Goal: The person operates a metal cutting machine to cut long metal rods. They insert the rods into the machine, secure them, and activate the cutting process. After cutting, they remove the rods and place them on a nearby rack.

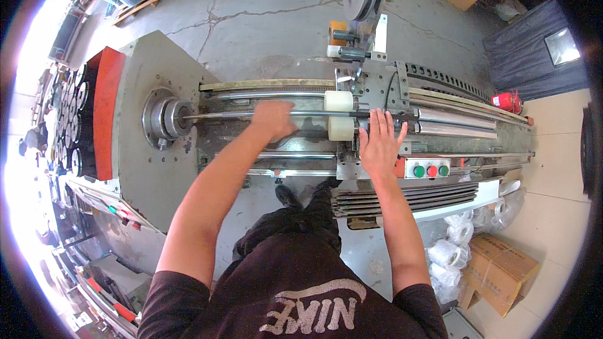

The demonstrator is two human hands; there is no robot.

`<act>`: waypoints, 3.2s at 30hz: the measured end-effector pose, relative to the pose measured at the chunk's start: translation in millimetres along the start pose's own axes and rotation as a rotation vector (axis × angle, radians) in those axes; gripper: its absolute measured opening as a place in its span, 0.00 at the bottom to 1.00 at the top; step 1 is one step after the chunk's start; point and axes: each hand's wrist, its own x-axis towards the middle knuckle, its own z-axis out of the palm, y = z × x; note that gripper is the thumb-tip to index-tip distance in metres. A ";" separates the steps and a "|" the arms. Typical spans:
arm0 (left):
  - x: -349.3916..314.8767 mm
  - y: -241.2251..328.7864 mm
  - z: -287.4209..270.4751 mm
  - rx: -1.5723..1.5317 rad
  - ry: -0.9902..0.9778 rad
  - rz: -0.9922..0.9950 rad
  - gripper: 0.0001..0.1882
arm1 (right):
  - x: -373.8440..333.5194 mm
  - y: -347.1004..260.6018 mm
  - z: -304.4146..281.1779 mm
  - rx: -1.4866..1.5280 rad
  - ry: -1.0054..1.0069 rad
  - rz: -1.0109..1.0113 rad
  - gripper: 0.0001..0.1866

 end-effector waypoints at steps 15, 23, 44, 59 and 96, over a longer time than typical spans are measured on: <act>-16.9 -18.0 19.6 -0.078 0.205 0.105 0.25 | -2.1 9.2 1.7 -0.057 0.039 -0.042 0.28; -70.9 -141.9 5.8 -0.009 0.216 -0.026 0.24 | -3.9 7.1 -2.3 -0.082 0.073 -0.062 0.28; -29.4 -65.2 4.7 0.056 -0.004 -0.238 0.32 | 1.1 15.3 4.2 0.104 -0.041 -0.099 0.30; 32.2 102.0 33.4 -0.015 0.203 0.041 0.30 | 2.7 42.4 -0.3 0.127 -0.082 -0.129 0.32; 19.4 36.8 32.4 -0.091 0.135 -0.007 0.32 | 155.1 43.7 167.5 1.015 -0.658 0.475 0.30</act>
